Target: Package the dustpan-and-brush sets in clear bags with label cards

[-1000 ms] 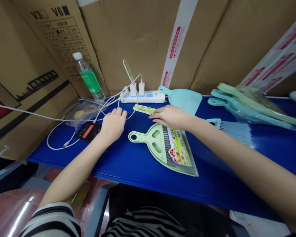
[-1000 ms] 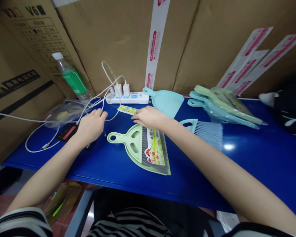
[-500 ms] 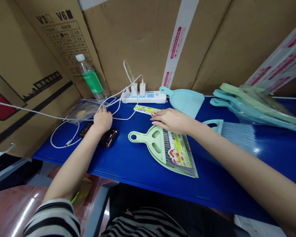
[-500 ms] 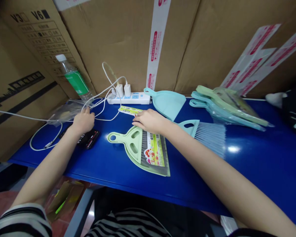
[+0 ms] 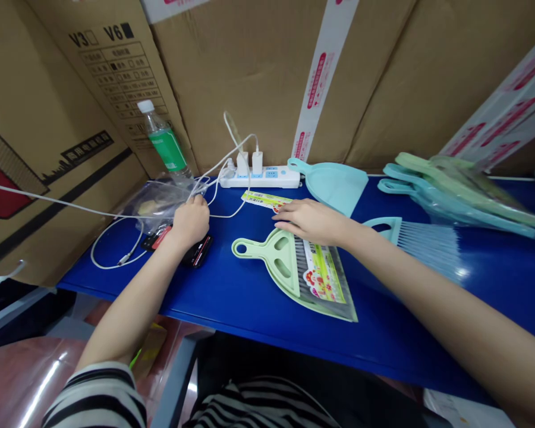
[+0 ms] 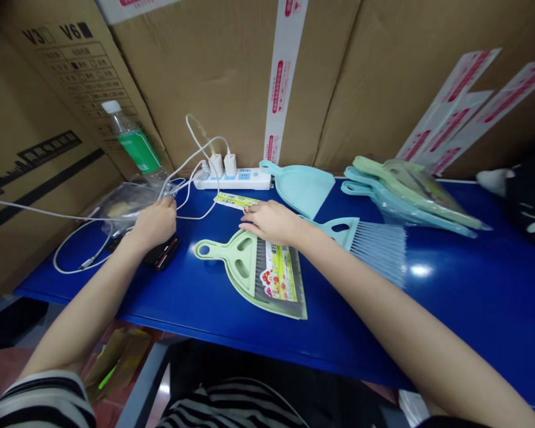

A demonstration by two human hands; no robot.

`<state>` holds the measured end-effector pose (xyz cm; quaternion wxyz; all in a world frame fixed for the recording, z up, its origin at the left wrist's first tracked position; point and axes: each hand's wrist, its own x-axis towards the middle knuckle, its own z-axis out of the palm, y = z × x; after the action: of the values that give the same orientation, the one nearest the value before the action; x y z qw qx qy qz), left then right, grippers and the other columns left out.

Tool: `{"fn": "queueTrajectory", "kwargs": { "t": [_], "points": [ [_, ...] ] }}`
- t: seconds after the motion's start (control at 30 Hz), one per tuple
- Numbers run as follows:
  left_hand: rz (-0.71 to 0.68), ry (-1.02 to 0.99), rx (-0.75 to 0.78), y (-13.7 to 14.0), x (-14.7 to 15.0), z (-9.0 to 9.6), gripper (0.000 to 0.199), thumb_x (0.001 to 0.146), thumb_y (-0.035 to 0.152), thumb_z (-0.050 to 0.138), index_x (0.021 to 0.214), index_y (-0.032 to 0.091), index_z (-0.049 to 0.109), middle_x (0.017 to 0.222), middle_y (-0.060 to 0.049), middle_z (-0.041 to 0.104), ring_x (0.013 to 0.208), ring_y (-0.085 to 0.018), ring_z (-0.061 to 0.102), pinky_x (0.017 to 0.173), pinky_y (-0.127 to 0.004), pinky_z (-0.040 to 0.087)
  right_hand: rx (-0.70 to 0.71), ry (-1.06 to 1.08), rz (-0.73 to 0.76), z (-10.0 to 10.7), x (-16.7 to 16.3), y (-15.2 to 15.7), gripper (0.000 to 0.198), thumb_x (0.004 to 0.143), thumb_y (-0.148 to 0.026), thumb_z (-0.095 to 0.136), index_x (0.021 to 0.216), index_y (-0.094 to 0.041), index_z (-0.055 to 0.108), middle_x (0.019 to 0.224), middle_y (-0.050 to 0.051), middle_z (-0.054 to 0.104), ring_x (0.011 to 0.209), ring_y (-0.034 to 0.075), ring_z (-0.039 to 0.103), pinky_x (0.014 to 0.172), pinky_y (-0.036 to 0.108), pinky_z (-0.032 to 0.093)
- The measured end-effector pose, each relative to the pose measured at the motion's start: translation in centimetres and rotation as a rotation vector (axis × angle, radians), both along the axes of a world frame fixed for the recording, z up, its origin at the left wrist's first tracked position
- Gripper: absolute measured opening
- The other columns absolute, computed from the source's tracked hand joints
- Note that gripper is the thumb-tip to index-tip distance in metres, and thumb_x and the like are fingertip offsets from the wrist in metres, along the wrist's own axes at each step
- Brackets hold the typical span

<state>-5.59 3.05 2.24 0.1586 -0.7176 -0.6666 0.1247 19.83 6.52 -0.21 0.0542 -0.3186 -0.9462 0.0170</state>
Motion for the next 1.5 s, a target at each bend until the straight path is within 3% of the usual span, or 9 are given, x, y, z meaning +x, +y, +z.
{"fn": "queueTrajectory", "kwargs": {
  "t": [0.17, 0.47, 0.77, 0.93, 1.07, 1.2, 1.3, 1.4, 1.5],
  "points": [
    [-0.122, -0.037, 0.016, -0.1, 0.3, -0.3, 0.041, 0.087, 0.004, 0.034, 0.117, 0.003, 0.062, 0.121, -0.020, 0.063, 0.109, -0.028, 0.064, 0.089, -0.034, 0.054, -0.010, 0.023, 0.009, -0.2, 0.1, 0.0, 0.045, 0.098, -0.037, 0.034, 0.116, -0.016, 0.070, 0.119, 0.014, 0.069, 0.113, 0.030, 0.062, 0.086, 0.046, 0.049],
    [-0.442, -0.144, -0.010, -0.4, 1.4, -0.8, 0.044, 0.091, 0.008, 0.036, 0.129, 0.006, 0.058, 0.132, -0.016, 0.061, 0.121, -0.025, 0.058, 0.105, -0.038, 0.046, 0.023, 0.074, 0.036, -0.7, 0.3, 0.2, 0.046, 0.098, -0.038, 0.034, 0.114, -0.017, 0.071, 0.119, 0.014, 0.070, 0.111, 0.029, 0.062, 0.085, 0.047, 0.050],
    [-0.271, -0.020, -0.009, -0.8, 1.5, -0.7, 0.038, 0.085, 0.002, 0.039, 0.114, -0.003, 0.064, 0.110, -0.024, 0.068, 0.106, -0.033, 0.063, 0.087, -0.043, 0.053, 0.023, 0.049, 0.026, -0.6, 0.2, 0.2, 0.046, 0.099, -0.037, 0.034, 0.115, -0.016, 0.071, 0.119, 0.015, 0.069, 0.111, 0.030, 0.062, 0.087, 0.048, 0.050],
    [-0.320, -0.034, 0.007, -0.6, 1.6, -0.8, 0.044, 0.087, 0.004, 0.040, 0.127, 0.002, 0.058, 0.130, -0.019, 0.061, 0.115, -0.029, 0.060, 0.095, -0.039, 0.051, 0.012, 0.038, 0.021, -0.6, 0.2, 0.1, 0.048, 0.099, -0.037, 0.033, 0.116, -0.013, 0.070, 0.121, 0.016, 0.068, 0.113, 0.031, 0.061, 0.088, 0.048, 0.050],
    [-0.460, -0.157, 0.100, -0.7, 1.8, -0.7, 0.044, 0.089, 0.006, 0.038, 0.128, 0.006, 0.058, 0.129, -0.015, 0.063, 0.112, -0.025, 0.061, 0.095, -0.037, 0.052, 0.037, 0.057, 0.035, -0.6, 0.2, 0.1, 0.046, 0.098, -0.036, 0.034, 0.115, -0.015, 0.070, 0.117, 0.015, 0.069, 0.109, 0.030, 0.063, 0.086, 0.046, 0.050],
    [-0.607, -0.248, 0.170, -1.4, 2.1, -0.4, 0.041, 0.086, 0.008, 0.038, 0.117, 0.011, 0.066, 0.118, -0.011, 0.069, 0.105, -0.024, 0.065, 0.091, -0.037, 0.053, 0.081, 0.090, -0.055, -0.2, 0.0, -0.3, 0.042, 0.098, -0.034, 0.036, 0.117, -0.012, 0.067, 0.114, 0.017, 0.070, 0.102, 0.029, 0.065, 0.085, 0.045, 0.049],
    [-0.590, -0.247, 0.129, -2.1, 2.4, 0.2, 0.033, 0.083, 0.009, 0.040, 0.093, 0.014, 0.071, 0.097, -0.009, 0.073, 0.089, -0.024, 0.068, 0.077, -0.034, 0.054, 0.091, 0.133, -0.104, 0.4, -0.2, -0.8, 0.038, 0.097, -0.032, 0.040, 0.112, -0.011, 0.067, 0.106, 0.017, 0.070, 0.100, 0.029, 0.063, 0.086, 0.045, 0.046],
    [-0.545, -0.271, 0.022, -2.4, 2.4, 0.8, 0.028, 0.082, 0.012, 0.038, 0.072, 0.017, 0.064, 0.073, -0.006, 0.069, 0.070, -0.021, 0.066, 0.062, -0.030, 0.047, 0.015, 0.177, 0.019, 0.6, -0.4, -1.3, 0.033, 0.097, -0.035, 0.042, 0.104, -0.016, 0.069, 0.101, 0.013, 0.070, 0.100, 0.027, 0.060, 0.087, 0.042, 0.045],
    [-0.521, -0.339, -0.092, -2.5, 2.4, 1.2, 0.025, 0.082, 0.014, 0.035, 0.070, 0.019, 0.056, 0.060, -0.001, 0.060, 0.056, -0.017, 0.057, 0.055, -0.027, 0.039, -0.072, 0.185, 0.130, 0.3, -0.6, -1.4, 0.031, 0.097, -0.034, 0.043, 0.095, -0.019, 0.070, 0.091, 0.009, 0.069, 0.095, 0.024, 0.059, 0.085, 0.041, 0.044]
  ]
}}
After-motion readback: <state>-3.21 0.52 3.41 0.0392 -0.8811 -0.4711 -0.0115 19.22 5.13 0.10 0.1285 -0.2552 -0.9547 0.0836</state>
